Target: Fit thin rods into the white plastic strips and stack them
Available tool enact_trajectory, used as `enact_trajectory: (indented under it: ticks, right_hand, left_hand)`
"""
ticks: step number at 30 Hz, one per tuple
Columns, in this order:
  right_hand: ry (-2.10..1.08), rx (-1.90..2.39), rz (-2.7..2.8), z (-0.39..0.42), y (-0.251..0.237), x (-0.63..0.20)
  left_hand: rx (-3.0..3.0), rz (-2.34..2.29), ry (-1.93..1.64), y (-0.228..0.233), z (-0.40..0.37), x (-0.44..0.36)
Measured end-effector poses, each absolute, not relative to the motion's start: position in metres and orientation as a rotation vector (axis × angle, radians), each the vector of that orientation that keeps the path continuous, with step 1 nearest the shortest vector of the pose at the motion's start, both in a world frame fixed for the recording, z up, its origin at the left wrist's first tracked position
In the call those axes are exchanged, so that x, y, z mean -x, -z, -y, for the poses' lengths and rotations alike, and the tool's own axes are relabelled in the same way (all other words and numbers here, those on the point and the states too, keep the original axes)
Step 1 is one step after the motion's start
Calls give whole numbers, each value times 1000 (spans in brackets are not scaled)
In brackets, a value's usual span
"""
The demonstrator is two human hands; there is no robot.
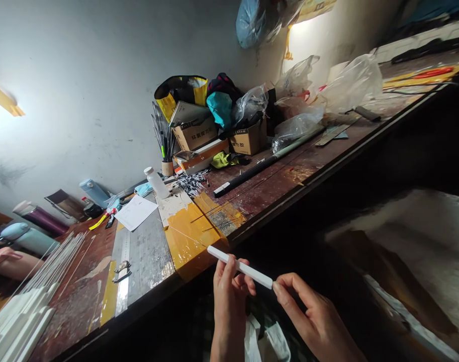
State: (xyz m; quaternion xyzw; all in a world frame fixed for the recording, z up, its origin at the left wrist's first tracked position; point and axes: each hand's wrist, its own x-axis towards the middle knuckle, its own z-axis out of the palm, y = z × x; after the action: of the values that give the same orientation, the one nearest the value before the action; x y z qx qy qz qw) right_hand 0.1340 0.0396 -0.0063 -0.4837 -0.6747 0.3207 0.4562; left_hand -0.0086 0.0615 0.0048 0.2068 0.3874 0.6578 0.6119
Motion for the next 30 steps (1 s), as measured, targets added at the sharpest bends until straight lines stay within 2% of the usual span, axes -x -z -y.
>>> enact_trajectory:
  ticks: [30]
  right_hand:
    - [-855,1179,1675,-42,19,-137]
  left_hand:
    - [-479,-930,-1536,4,-66,6]
